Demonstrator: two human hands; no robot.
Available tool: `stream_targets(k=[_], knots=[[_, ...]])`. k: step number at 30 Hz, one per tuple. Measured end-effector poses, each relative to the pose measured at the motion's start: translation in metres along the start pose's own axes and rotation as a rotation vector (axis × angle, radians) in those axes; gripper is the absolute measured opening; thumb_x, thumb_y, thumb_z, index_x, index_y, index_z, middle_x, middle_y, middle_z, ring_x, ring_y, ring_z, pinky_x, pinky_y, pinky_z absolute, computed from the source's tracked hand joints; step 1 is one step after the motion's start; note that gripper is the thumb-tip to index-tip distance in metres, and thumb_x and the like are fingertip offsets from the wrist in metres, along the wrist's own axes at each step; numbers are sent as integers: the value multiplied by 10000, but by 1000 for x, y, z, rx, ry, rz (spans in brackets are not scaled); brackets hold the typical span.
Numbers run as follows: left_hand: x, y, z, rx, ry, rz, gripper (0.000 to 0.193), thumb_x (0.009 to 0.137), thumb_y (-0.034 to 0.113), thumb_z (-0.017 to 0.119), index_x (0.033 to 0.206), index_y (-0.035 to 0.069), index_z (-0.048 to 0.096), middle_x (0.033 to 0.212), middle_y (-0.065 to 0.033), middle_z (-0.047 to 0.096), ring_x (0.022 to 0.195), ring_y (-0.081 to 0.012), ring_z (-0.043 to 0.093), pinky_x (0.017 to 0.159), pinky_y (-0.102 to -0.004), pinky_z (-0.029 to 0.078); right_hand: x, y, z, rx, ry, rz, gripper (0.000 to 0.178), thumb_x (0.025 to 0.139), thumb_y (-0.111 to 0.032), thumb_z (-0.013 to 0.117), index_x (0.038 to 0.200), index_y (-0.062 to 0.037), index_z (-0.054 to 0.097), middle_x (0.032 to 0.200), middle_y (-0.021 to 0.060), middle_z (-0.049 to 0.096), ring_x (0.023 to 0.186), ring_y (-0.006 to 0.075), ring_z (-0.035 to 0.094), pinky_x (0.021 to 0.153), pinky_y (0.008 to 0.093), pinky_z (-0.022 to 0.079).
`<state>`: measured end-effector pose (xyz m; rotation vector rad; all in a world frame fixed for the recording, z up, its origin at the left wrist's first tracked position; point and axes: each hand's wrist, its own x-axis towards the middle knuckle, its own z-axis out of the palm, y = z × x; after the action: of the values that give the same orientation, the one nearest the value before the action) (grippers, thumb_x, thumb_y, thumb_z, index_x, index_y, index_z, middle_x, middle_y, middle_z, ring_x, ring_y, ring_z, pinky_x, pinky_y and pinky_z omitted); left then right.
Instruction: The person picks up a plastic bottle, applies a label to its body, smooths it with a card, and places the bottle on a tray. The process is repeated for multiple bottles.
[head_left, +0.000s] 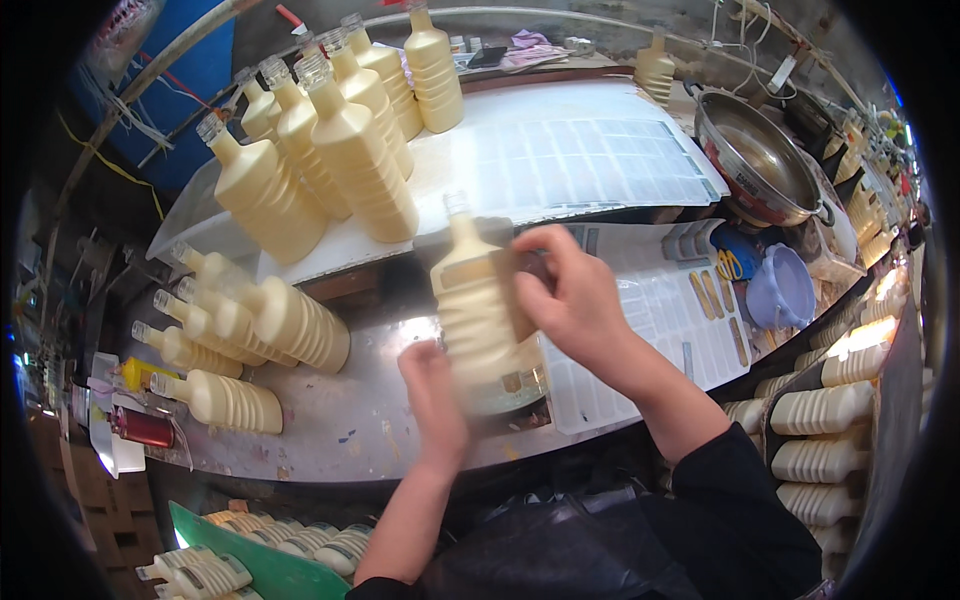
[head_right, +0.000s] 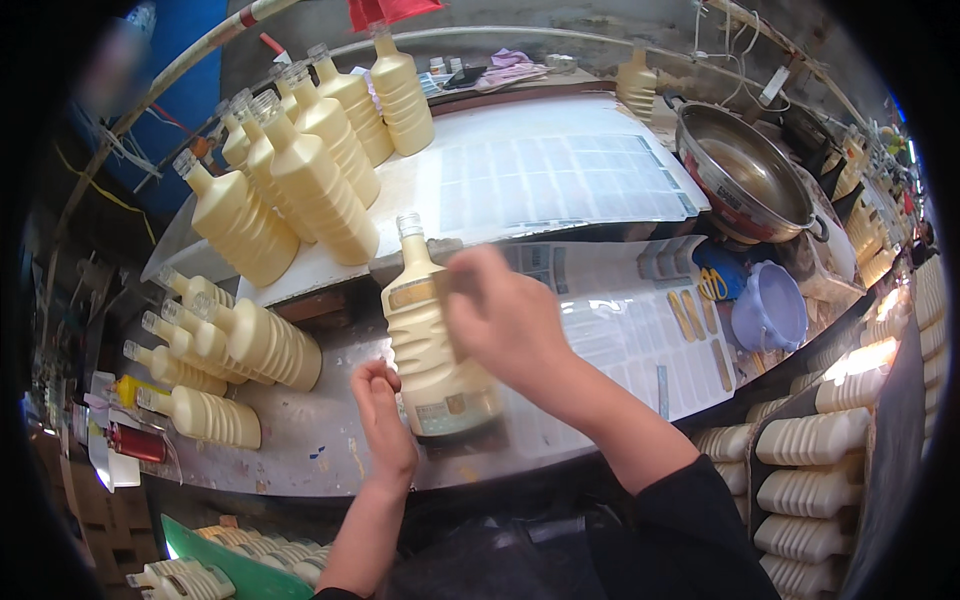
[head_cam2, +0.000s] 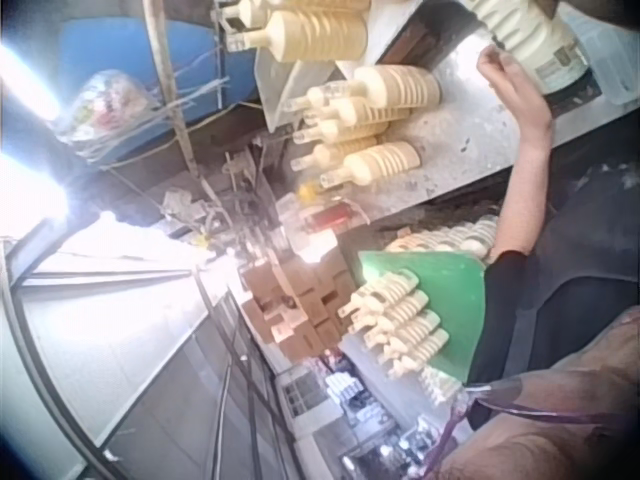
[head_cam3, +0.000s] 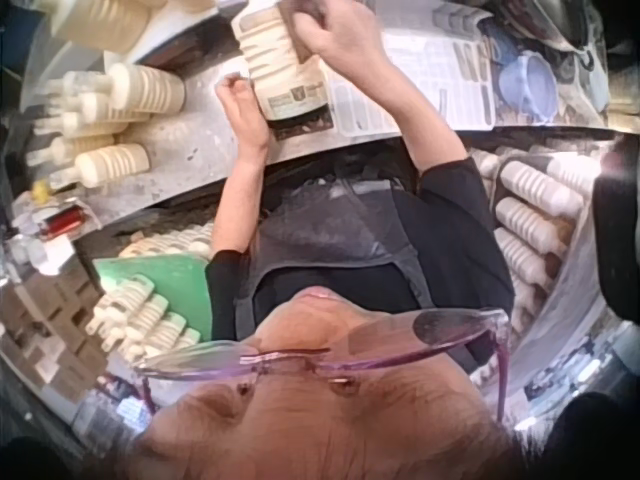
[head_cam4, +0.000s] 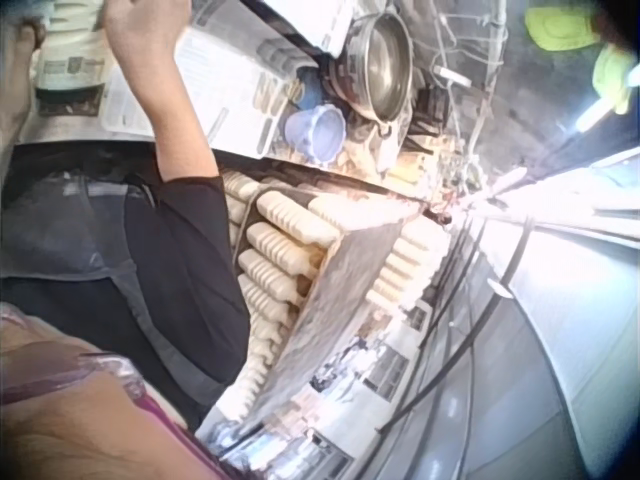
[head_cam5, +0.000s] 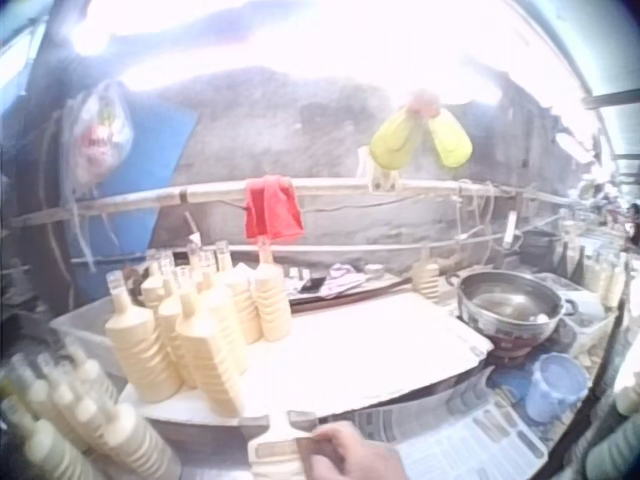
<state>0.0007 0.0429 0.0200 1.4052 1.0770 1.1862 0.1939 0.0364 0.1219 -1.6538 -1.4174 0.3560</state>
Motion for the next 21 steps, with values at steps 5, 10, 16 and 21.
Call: stream_targets(k=[5,10,16,21], knots=[[61,36,15,-16,-32,-101,453,1062,448,529,1268,53,445,1109,-43,503,949,-117,473,869,-270,432,14,-8,29,-93,-100,-112,198,931,-170,606,1107,-78,611,797,174,704,712,379,688,666,473,522],[84,12,19,-238,-120,-193,359,1018,258,635,1220,41,433,1136,-67,540,1020,-133,528,909,-296,463,1,50,24,177,14,150,204,972,-111,588,1155,-30,627,692,-5,608,621,51,523,575,250,425],[83,10,20,-413,-132,-275,312,1042,231,586,1236,36,437,1166,-78,556,1072,-133,530,956,-289,448,-6,96,35,425,72,307,188,993,-123,592,1153,-36,637,696,-15,565,631,50,468,577,254,406],[81,14,16,-423,-114,-290,278,1055,230,559,1224,29,465,1148,-76,579,1033,-125,555,920,-287,472,8,57,15,211,125,126,194,1001,-61,596,1189,-17,615,901,72,697,811,112,634,741,254,499]])
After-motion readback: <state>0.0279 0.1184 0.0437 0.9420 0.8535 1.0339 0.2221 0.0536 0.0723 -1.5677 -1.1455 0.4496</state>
